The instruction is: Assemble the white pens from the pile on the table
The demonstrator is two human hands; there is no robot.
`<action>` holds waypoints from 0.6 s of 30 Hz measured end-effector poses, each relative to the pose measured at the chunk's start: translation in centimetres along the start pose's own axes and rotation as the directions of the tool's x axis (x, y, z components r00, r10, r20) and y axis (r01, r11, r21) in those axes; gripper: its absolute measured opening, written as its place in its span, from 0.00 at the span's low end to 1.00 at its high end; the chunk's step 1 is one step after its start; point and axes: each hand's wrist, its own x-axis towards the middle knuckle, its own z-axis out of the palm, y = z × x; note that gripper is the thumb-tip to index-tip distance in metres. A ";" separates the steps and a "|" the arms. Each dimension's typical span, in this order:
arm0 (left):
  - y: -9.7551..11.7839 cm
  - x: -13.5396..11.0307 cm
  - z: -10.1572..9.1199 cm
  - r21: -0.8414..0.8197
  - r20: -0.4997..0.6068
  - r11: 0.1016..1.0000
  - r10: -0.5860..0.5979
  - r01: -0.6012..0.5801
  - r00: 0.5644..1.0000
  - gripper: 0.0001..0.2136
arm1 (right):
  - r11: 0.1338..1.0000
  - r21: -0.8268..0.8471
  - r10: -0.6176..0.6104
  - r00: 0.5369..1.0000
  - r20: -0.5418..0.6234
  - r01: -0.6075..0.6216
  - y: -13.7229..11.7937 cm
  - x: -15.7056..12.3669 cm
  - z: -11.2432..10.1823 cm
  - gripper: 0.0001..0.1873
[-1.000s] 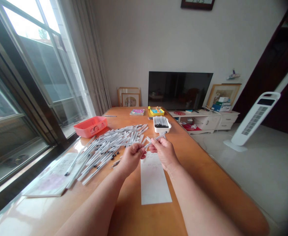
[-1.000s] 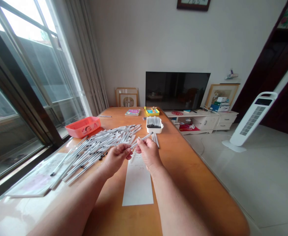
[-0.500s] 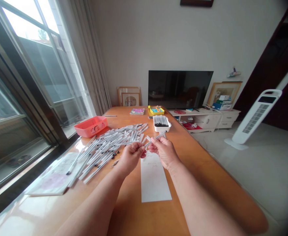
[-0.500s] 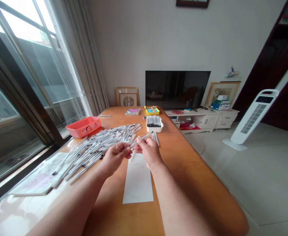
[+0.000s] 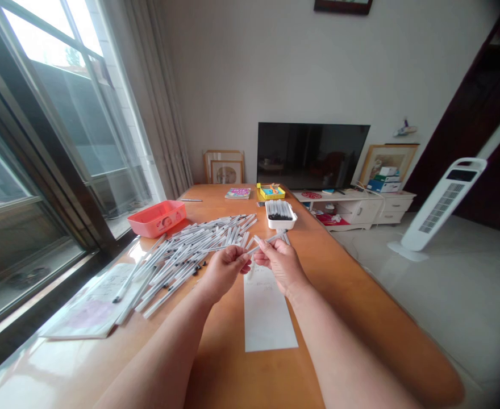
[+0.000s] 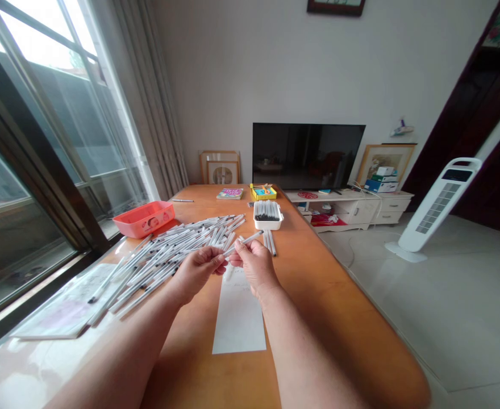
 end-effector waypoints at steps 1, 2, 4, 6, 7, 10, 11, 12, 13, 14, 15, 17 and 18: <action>0.0 0.0 -0.1 -0.002 0.003 1.000 -0.003 0.003 1.000 0.15 | 1.000 0.006 0.012 1.000 0.001 -0.012 0.0 0.0 0.0 0.20; 0.1 0.0 -0.1 -0.007 0.004 1.000 -0.007 0.007 1.000 0.16 | 1.000 0.011 0.022 1.000 0.001 -0.022 -0.1 0.0 0.0 0.20; 0.1 -0.1 -0.2 -0.030 -0.003 0.999 -0.019 0.019 1.000 0.17 | 0.999 0.016 0.032 1.000 0.001 -0.032 -0.1 0.0 0.0 0.20; 0.1 -0.1 -0.2 -0.057 -0.019 0.998 -0.035 0.034 0.999 0.21 | 0.999 0.013 0.029 1.000 0.001 -0.029 -0.1 0.0 0.0 0.20; 0.1 -0.1 -0.3 -0.069 -0.026 0.997 -0.040 0.038 0.999 0.22 | 1.000 0.010 0.026 1.000 0.001 -0.026 -0.1 0.0 0.0 0.19; 0.2 -0.1 -0.3 -0.085 -0.016 0.996 -0.025 0.024 1.000 0.20 | 1.000 0.002 0.021 1.000 -0.005 -0.021 0.1 0.1 -0.1 0.19; 0.2 -0.1 -0.3 -0.083 -0.006 0.996 -0.015 0.015 1.000 0.18 | 1.000 -0.001 0.021 1.000 -0.009 -0.021 0.1 0.2 -0.1 0.19; 0.2 -0.1 -0.3 -0.075 0.005 0.997 -0.008 0.008 1.000 0.17 | 1.000 -0.005 0.022 1.000 -0.014 -0.022 0.1 0.2 -0.1 0.19; 0.2 0.0 -0.3 -0.065 0.014 0.998 -0.003 0.004 1.000 0.16 | 1.000 -0.010 0.024 1.000 -0.017 -0.024 0.2 0.2 -0.2 0.19; 0.2 0.0 -0.3 -0.053 0.016 0.999 -0.003 0.003 1.000 0.15 | 1.000 -0.016 0.026 0.999 -0.017 -0.027 0.2 0.2 -0.2 0.19; 0.2 0.0 -0.3 -0.043 0.013 0.999 -0.004 0.005 1.000 0.15 | 0.999 -0.023 0.028 0.999 -0.015 -0.029 0.1 0.2 -0.2 0.19; 0.2 0.0 -0.3 -0.035 -0.002 0.999 -0.012 0.012 1.000 0.14 | 0.999 -0.034 0.030 1.000 -0.008 -0.031 0.1 0.2 -0.2 0.20; 0.2 0.0 -0.3 -0.037 -0.009 0.999 -0.018 0.018 1.000 0.14 | 0.999 -0.036 0.029 1.000 -0.007 -0.029 0.1 0.2 -0.2 0.20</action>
